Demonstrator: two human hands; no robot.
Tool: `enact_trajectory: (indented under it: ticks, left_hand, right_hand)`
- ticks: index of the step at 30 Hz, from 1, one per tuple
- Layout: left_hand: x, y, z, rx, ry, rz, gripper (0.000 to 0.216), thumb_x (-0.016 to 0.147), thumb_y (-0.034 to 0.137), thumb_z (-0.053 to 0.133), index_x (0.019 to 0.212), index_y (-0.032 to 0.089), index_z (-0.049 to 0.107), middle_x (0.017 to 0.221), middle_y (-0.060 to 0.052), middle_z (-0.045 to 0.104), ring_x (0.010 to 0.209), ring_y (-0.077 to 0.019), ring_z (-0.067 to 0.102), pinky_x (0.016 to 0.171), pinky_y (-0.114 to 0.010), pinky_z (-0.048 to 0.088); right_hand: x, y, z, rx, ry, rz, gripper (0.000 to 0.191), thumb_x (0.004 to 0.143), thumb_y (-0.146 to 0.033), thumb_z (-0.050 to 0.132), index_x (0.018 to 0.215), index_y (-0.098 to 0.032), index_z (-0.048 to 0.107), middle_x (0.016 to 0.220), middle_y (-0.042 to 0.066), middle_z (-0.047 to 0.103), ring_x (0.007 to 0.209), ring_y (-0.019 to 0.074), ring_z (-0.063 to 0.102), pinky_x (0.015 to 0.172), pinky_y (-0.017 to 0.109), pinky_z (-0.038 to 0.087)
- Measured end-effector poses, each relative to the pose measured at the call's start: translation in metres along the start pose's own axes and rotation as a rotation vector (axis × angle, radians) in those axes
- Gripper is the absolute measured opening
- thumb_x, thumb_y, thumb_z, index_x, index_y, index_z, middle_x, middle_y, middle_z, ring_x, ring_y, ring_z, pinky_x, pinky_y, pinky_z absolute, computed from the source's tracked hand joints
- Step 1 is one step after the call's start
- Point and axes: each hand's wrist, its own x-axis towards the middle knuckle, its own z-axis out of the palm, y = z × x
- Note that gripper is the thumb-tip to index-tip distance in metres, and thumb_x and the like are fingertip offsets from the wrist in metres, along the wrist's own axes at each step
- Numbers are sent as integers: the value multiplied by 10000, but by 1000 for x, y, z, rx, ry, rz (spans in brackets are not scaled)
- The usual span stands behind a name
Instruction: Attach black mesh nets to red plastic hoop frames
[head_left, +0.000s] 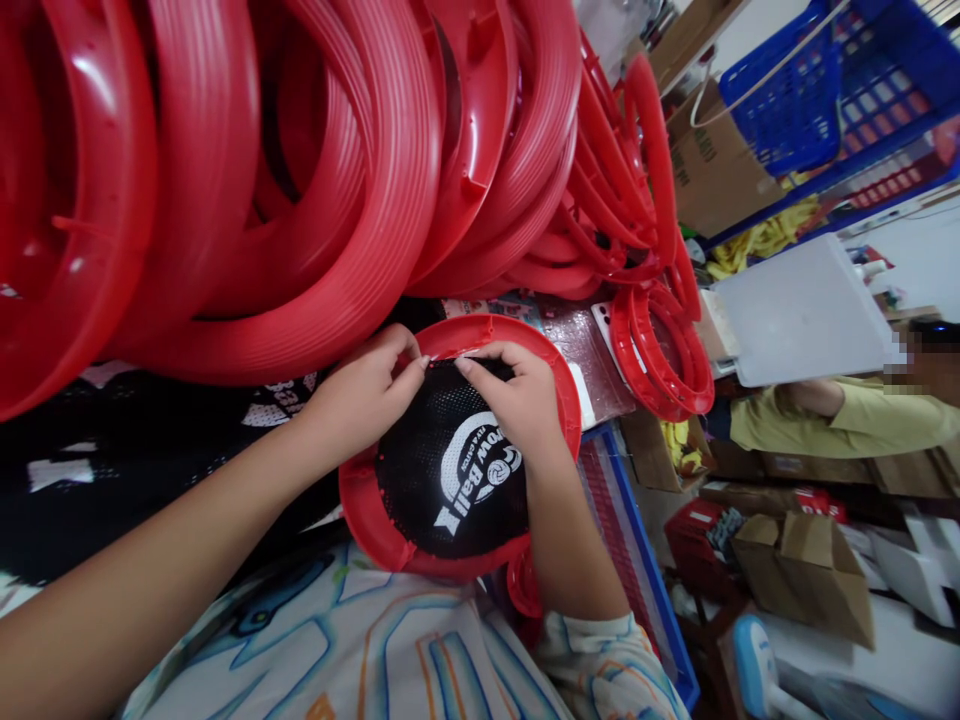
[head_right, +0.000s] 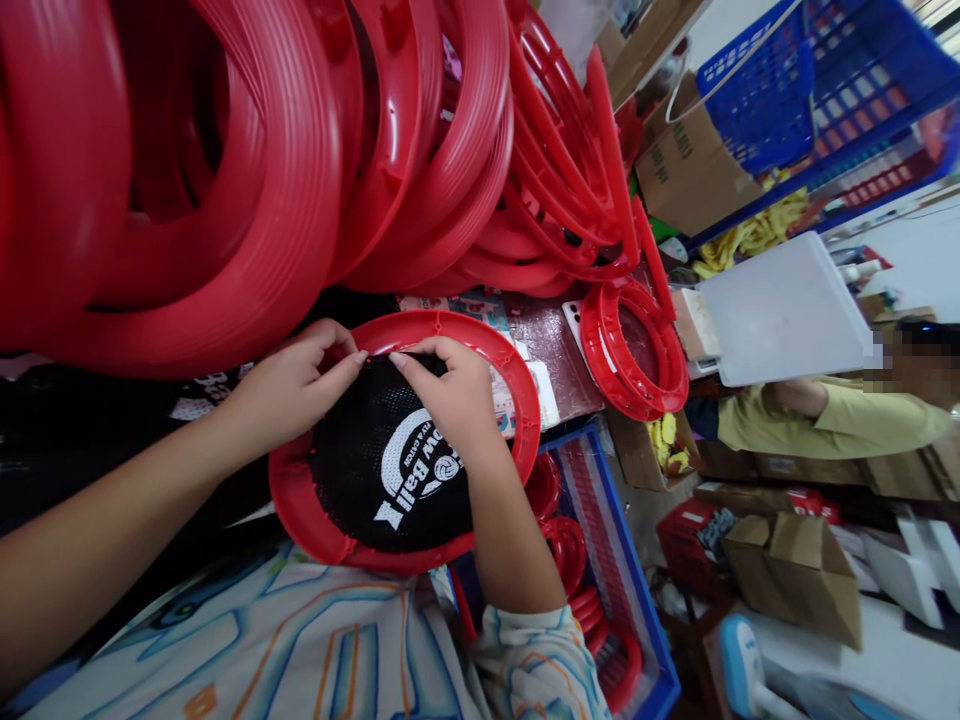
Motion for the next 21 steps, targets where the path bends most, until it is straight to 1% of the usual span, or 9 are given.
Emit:
enact_trajectory:
  ticks: [2,4,6,9,12,17,21]
  left_hand:
    - [0,0,0,-10,1,2,149,873,380,439,870,234,467,756,17,561,676,-173,538,664,-298,402]
    - [-1,0,-1,-14,-2,-5,162,875,386,436,901,234,484,781,10,579,688,-177,552,677,-301,419]
    - [-1,0,-1,-19,0,3,191,887,398,415,940,238,504,821,1,597,740,-190,571,694,-303,434]
    - [-2,-1,-2,-49,-5,67,257,904,433,401,1038,254,528,973,-15,619,899,-210,585,798,-323,450]
    - [-2,-2,-1,-64,-30,158,283,895,431,440,1098,263,546,1099,-23,608,1022,-218,569,908,-343,432]
    - [-1,-3,-1,-31,-58,227,271,891,371,441,1078,240,588,1076,-49,592,1030,-223,569,902,-342,451]
    - [0,-6,0,-16,-77,220,303,896,351,437,1142,274,597,1123,-48,569,1047,-216,569,912,-342,455]
  right_hand:
    - [2,0,-5,-14,-17,-17,80,778,-286,669,808,-216,692,830,-3,716,797,148,654,766,290,501]
    - [3,1,-7,-80,4,-42,73,790,-276,657,810,-223,703,832,-3,721,801,150,656,774,298,501]
    - [5,1,-6,-128,26,-58,79,795,-284,654,802,-226,707,821,-3,722,794,152,657,769,302,500]
    - [9,2,-1,-140,44,-50,102,798,-306,649,793,-223,708,799,-3,721,766,153,656,736,298,498]
    - [12,3,3,-151,63,-35,119,798,-318,649,774,-218,709,755,-8,714,719,147,645,710,291,490]
    - [14,3,5,-192,77,-37,136,807,-323,638,755,-219,708,739,-11,712,709,145,640,707,285,481]
    - [14,2,7,-228,93,-51,137,810,-326,633,751,-224,704,737,-8,709,710,151,638,708,296,478]
